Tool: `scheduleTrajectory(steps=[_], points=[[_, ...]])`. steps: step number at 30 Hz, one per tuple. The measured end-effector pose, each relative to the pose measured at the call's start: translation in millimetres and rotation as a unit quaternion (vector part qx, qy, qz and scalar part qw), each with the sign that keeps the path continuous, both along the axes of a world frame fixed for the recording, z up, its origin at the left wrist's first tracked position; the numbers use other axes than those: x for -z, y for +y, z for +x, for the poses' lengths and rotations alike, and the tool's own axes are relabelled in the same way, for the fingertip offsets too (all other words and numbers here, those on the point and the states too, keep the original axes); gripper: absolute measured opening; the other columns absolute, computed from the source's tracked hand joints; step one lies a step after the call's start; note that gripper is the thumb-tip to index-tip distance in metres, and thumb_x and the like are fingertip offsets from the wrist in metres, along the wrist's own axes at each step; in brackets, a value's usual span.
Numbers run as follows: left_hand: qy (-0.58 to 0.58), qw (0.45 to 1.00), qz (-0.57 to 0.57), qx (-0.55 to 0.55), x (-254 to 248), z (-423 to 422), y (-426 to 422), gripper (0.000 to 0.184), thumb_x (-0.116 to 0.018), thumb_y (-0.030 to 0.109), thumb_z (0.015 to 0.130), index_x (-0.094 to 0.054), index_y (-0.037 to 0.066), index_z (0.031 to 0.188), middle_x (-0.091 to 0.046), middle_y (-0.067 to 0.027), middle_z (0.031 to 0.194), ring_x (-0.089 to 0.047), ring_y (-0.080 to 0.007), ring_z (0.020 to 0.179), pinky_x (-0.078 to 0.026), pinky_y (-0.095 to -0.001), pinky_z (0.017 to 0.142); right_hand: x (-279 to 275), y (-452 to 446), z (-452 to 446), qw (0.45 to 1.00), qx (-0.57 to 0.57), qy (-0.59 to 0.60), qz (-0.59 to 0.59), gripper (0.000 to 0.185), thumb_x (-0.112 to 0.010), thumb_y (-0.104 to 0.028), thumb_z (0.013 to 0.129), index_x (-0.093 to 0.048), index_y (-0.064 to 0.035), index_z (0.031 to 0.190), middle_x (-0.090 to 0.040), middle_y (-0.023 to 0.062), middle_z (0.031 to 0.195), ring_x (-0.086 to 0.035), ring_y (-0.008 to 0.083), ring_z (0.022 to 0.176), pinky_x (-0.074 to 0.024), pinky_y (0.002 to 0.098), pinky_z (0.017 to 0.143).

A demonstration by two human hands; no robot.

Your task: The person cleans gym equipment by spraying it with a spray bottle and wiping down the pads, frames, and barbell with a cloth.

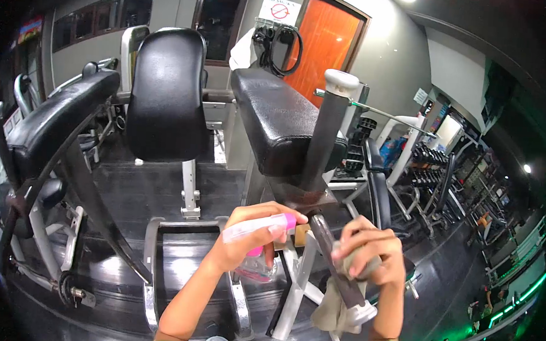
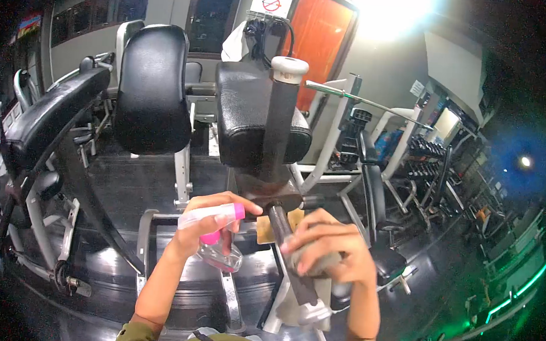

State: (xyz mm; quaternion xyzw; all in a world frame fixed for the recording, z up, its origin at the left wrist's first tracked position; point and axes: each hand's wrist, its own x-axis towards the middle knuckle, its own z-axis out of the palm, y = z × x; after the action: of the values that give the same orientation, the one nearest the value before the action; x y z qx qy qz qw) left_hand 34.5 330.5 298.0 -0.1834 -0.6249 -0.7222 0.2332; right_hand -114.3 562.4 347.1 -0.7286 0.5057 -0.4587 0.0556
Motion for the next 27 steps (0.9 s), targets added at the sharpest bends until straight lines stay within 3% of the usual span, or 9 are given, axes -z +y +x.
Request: scheduleTrajectory(steps=[3,4,7,10,14,18,20,25,27], points=[[-0.004,0.999,0.037,-0.005,0.8,-1.5,10.4,0.043,-0.053,0.028,0.094,-0.064,-0.009,0.113,-0.059,-0.0079,0.084,-0.061,-0.0133,0.059,-0.051,-0.0238,0.049,20.6,-23.8,-12.7,0.994,0.080,0.014,-0.079,0.031,-0.053,0.004,0.059,-0.068,-0.0056,0.085,-0.071,0.0159,0.108,-0.065,0.0296,0.099,-0.0469,0.0406,0.092],[-0.051,0.996,0.029,-0.072,-4.0,-1.3,17.3,0.053,-0.055,0.038,0.088,-0.062,-0.013,0.100,-0.065,-0.0233,0.108,-0.061,-0.0171,0.049,-0.050,-0.0246,0.044,28.0,-34.5,-6.8,0.987,0.128,-0.051,-0.087,0.035,-0.051,0.009,0.060,-0.067,-0.0031,0.089,-0.070,0.0171,0.110,-0.066,0.0295,0.100,-0.0487,0.0371,0.090],[-0.012,0.995,0.036,-0.097,4.8,0.0,22.1,0.048,-0.053,0.034,0.090,-0.060,-0.013,0.094,-0.061,-0.0275,0.118,-0.061,-0.0181,0.048,-0.052,-0.0260,0.045,57.5,-52.7,-4.1,0.965,0.162,-0.079,-0.188,0.036,-0.051,0.014,0.063,-0.065,-0.0009,0.093,-0.068,0.0180,0.113,-0.065,0.0284,0.104,-0.0487,0.0345,0.091],[-0.041,0.987,0.032,-0.153,2.4,10.6,40.1,0.048,-0.053,0.033,0.090,-0.060,-0.014,0.095,-0.061,-0.0275,0.118,-0.061,-0.0183,0.048,-0.052,-0.0264,0.046,81.0,-45.9,22.1,0.929,0.177,-0.226,-0.232,0.040,-0.050,0.018,0.064,-0.064,-0.0015,0.096,-0.067,0.0176,0.114,-0.064,0.0283,0.105,-0.0472,0.0351,0.092],[-0.010,0.983,0.038,-0.181,8.0,29.2,63.5,0.055,-0.053,0.037,0.087,-0.058,-0.017,0.101,-0.063,-0.0271,0.112,-0.061,-0.0185,0.047,-0.052,-0.0267,0.045,117.6,-12.8,41.2,0.913,0.106,-0.220,-0.326,0.024,-0.059,0.003,0.068,-0.066,-0.0055,0.090,-0.068,0.0172,0.110,-0.063,0.0291,0.100,-0.0468,0.0417,0.091],[-0.015,0.972,0.040,-0.233,15.0,48.5,87.7,0.059,-0.053,0.039,0.087,-0.057,-0.017,0.104,-0.063,-0.0264,0.109,-0.061,-0.0185,0.047,-0.052,-0.0261,0.044,116.1,-15.7,45.9,0.905,0.071,-0.225,-0.354,0.018,-0.061,0.001,0.070,-0.066,-0.0089,0.083,-0.069,0.0163,0.109,-0.063,0.0318,0.098,-0.0486,0.0421,0.085],[-0.026,0.962,0.058,-0.265,17.7,55.8,102.3,0.062,-0.054,0.042,0.086,-0.057,-0.017,0.105,-0.064,-0.0255,0.106,-0.061,-0.0183,0.047,-0.052,-0.0260,0.044,109.0,-36.4,34.1,0.909,0.065,-0.213,-0.352,0.022,-0.059,0.004,0.069,-0.067,-0.0070,0.086,-0.070,0.0144,0.109,-0.063,0.0310,0.100,-0.0487,0.0417,0.086],[-0.025,0.948,0.042,-0.313,24.8,81.3,118.1,0.063,-0.055,0.044,0.087,-0.057,-0.017,0.103,-0.063,-0.0272,0.111,-0.060,-0.0187,0.047,-0.052,-0.0271,0.043,31.2,-51.9,1.3,0.964,0.090,-0.011,-0.250,0.031,-0.058,0.006,0.069,-0.069,-0.0082,0.094,-0.069,0.0086,0.104,-0.061,0.0289,0.099,-0.0487,0.0374,0.089],[-0.037,0.940,0.040,-0.338,22.1,87.6,124.6,0.064,-0.054,0.045,0.088,-0.056,-0.017,0.101,-0.063,-0.0290,0.111,-0.058,-0.0185,0.045,-0.052,-0.0274,0.043,3.8,-43.3,2.6,0.984,0.022,0.119,-0.129,0.030,-0.058,0.007,0.069,-0.068,-0.0094,0.092,-0.068,0.0046,0.101,-0.059,0.0278,0.101,-0.0488,0.0372,0.089]])
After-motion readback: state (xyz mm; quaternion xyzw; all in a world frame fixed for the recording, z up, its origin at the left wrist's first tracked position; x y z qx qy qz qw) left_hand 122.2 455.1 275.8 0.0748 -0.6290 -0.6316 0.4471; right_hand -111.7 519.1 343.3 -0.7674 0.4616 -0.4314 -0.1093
